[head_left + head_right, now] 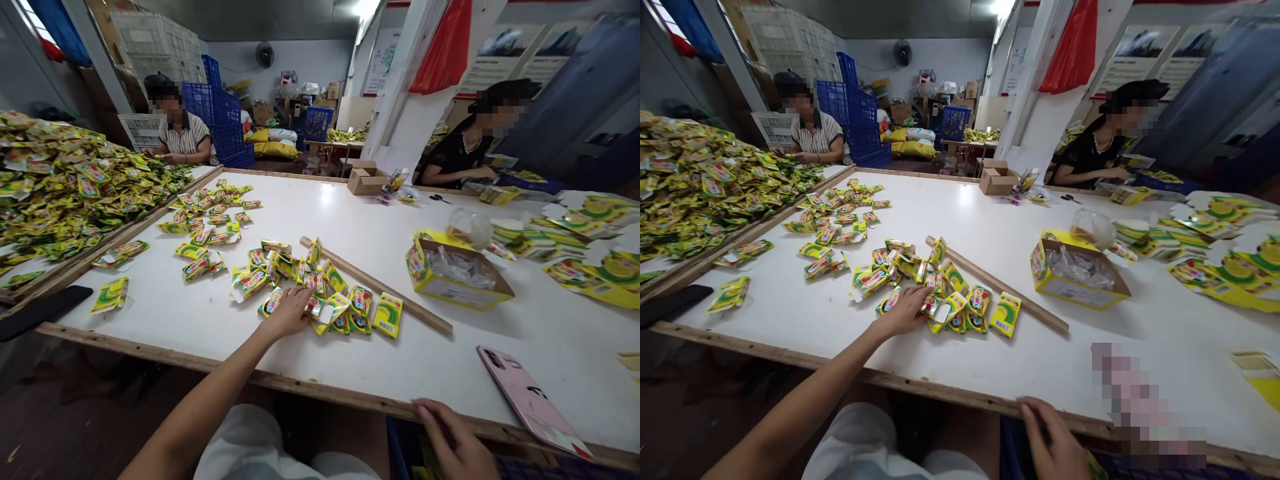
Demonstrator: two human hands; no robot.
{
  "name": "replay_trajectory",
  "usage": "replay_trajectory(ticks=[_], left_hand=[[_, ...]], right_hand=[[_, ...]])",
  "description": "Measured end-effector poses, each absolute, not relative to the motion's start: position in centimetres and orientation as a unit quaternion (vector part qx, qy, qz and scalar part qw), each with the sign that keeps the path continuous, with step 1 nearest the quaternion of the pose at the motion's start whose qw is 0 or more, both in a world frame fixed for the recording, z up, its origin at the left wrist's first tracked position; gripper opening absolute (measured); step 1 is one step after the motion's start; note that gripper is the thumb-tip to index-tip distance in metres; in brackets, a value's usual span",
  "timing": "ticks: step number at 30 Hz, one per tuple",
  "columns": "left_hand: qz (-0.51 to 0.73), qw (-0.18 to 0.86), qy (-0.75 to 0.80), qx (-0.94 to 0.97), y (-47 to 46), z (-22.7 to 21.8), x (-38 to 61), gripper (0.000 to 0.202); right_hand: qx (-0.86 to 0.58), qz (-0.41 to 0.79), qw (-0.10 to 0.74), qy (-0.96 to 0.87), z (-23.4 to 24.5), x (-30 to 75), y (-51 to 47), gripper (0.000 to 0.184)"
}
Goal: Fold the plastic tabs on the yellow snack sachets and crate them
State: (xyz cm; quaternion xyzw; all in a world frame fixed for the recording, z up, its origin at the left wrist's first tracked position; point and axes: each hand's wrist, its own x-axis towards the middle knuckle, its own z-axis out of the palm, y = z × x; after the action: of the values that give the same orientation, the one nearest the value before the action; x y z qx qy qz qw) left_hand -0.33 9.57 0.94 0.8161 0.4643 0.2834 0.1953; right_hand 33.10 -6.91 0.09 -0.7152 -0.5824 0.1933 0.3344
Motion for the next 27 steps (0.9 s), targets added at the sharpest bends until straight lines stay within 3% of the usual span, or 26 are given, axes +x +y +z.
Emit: replay_trajectory(ticks=[3,6,13,19,24,27], left_hand=[[0.278,0.220,0.448,0.821,10.5,2.2,0.1,0.067],[0.359,0.245,0.479,0.763,8.5,2.8,0.9,0.070],[0.491,0.355,0.522,0.600,0.5,-1.0,3.8,0.076],[0.457,0.417,0.490,0.614,-0.6,-1.3,1.7,0.053],[0.427,0.440,0.462,0.641,0.9,-0.6,1.1,0.019],[0.436,0.454,0.439,0.641,2.0,-0.5,1.7,0.019]], right_hand=[[-0.639,0.247,0.375,-0.624,1.7,27.6,-5.1,0.034],[-0.607,0.281,0.429,-0.607,2.5,23.7,-3.7,0.030],[-0.513,0.358,0.511,-0.590,0.5,17.1,-1.0,0.031],[-0.511,0.374,0.517,-0.576,-1.0,17.0,0.0,0.031],[-0.487,0.389,0.467,-0.627,-1.4,18.2,1.1,0.022],[-0.485,0.409,0.443,-0.634,-1.5,18.9,2.0,0.021]])
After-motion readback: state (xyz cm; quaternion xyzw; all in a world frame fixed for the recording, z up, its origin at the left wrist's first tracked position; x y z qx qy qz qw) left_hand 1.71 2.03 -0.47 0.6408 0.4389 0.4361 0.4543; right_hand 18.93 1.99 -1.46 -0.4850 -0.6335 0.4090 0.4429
